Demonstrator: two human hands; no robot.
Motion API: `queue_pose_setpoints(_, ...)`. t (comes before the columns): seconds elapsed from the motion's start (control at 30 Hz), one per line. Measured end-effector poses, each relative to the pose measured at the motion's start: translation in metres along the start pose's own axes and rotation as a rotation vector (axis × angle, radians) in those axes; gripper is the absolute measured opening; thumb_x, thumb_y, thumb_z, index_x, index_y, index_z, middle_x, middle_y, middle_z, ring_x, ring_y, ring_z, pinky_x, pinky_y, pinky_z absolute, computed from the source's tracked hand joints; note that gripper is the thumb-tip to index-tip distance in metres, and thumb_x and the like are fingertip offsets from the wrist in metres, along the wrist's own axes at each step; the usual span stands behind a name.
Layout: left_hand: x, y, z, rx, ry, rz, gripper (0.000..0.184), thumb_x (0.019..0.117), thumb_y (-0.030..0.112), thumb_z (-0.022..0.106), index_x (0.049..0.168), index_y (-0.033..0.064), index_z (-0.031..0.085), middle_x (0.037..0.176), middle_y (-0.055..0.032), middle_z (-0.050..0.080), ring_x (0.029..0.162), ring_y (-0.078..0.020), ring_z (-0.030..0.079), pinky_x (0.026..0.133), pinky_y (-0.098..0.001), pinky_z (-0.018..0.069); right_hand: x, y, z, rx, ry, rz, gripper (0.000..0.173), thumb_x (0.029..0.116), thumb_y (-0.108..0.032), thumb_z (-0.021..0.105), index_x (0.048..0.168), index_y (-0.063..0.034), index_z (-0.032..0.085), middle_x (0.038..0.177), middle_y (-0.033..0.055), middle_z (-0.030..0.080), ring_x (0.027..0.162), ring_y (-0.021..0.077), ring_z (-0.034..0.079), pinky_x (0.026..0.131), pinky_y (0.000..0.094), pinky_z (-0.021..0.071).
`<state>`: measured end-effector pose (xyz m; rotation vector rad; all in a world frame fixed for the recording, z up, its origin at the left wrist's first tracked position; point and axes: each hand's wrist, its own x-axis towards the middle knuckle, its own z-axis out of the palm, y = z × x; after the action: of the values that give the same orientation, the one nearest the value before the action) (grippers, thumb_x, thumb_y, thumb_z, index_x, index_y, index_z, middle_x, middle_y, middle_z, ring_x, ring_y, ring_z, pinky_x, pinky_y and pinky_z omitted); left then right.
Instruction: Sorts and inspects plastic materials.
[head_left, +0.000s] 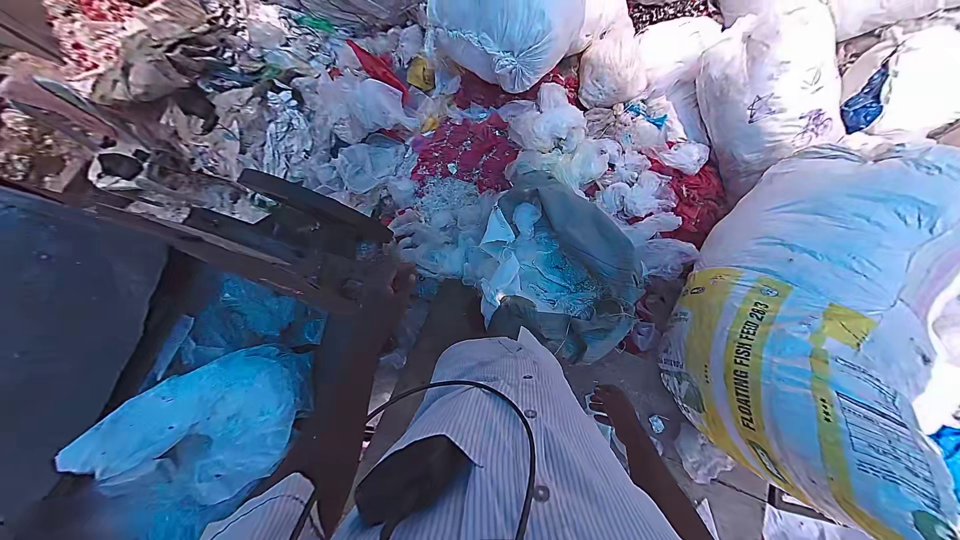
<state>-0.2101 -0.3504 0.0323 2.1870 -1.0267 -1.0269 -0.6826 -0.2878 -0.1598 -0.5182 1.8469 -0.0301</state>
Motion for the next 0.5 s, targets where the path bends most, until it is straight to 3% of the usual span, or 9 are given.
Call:
queue_pose_setpoints(0.1, 0.051, -0.057, 0.008, 0.093, -0.187, 0.025, 0.040, 0.1076, 0.025, 0.053, 0.141, 0.0021, 0.057, 0.135, -0.0156, 0.064, 0.123, -0.0232, 0.064, 0.107, -0.0399, 0.0498, 0.006, -0.046, 0.011, -0.005, -0.003, -0.060, 0.038, 0.1088, -0.019, 0.051, 0.141, 0.0012, 0.050, 0.121, 0.0247, 0.065, 0.100, 0.0317, 0.068, 0.082, 0.0471, 0.0565)
queue_pose_setpoints(0.17, 0.071, -0.077, 0.013, 0.154, -0.388, -0.004, 0.046, 0.1074, 0.028, 0.054, 0.146, 0.0027, 0.051, 0.140, -0.0174, 0.060, 0.127, -0.0260, 0.061, 0.109, -0.0433, 0.0486, 0.005, -0.076, 0.022, 0.003, -0.002, -0.089, 0.038, 0.1089, -0.019, 0.050, 0.141, 0.0014, 0.050, 0.121, 0.0242, 0.065, 0.098, 0.0302, 0.069, 0.081, 0.0451, 0.0567)
queue_pose_setpoints(0.23, 0.083, -0.078, 0.017, 0.177, -0.519, -0.043, 0.049, 0.1065, 0.025, 0.056, 0.148, 0.0009, 0.048, 0.143, -0.0207, 0.058, 0.131, -0.0304, 0.058, 0.113, -0.0454, 0.0453, 0.001, -0.105, 0.037, -0.004, -0.008, -0.111, 0.036, 0.1088, -0.019, 0.051, 0.139, 0.0010, 0.051, 0.118, 0.0222, 0.066, 0.095, 0.0278, 0.069, 0.078, 0.0427, 0.0573)
queue_pose_setpoints(0.33, 0.099, -0.071, 0.020, 0.195, -0.588, -0.029, 0.048, 0.1070, 0.024, 0.055, 0.148, -0.0010, 0.047, 0.141, -0.0218, 0.059, 0.131, -0.0318, 0.058, 0.113, -0.0456, 0.0445, -0.007, -0.143, 0.058, -0.058, -0.029, -0.153, 0.035, 0.1088, -0.019, 0.052, 0.138, 0.0011, 0.053, 0.117, 0.0209, 0.067, 0.095, 0.0273, 0.070, 0.079, 0.0427, 0.0579)
queue_pose_setpoints(0.5, 0.128, -0.057, 0.024, 0.203, -0.609, -0.024, 0.048, 0.1068, 0.025, 0.054, 0.148, 0.0017, 0.048, 0.141, -0.0198, 0.060, 0.129, -0.0304, 0.060, 0.111, -0.0472, 0.0459, -0.002, -0.158, 0.073, -0.114, -0.039, -0.230, 0.036, 0.1078, -0.018, 0.054, 0.135, 0.0048, 0.054, 0.119, 0.0252, 0.065, 0.100, 0.0314, 0.068, 0.086, 0.0475, 0.0574)
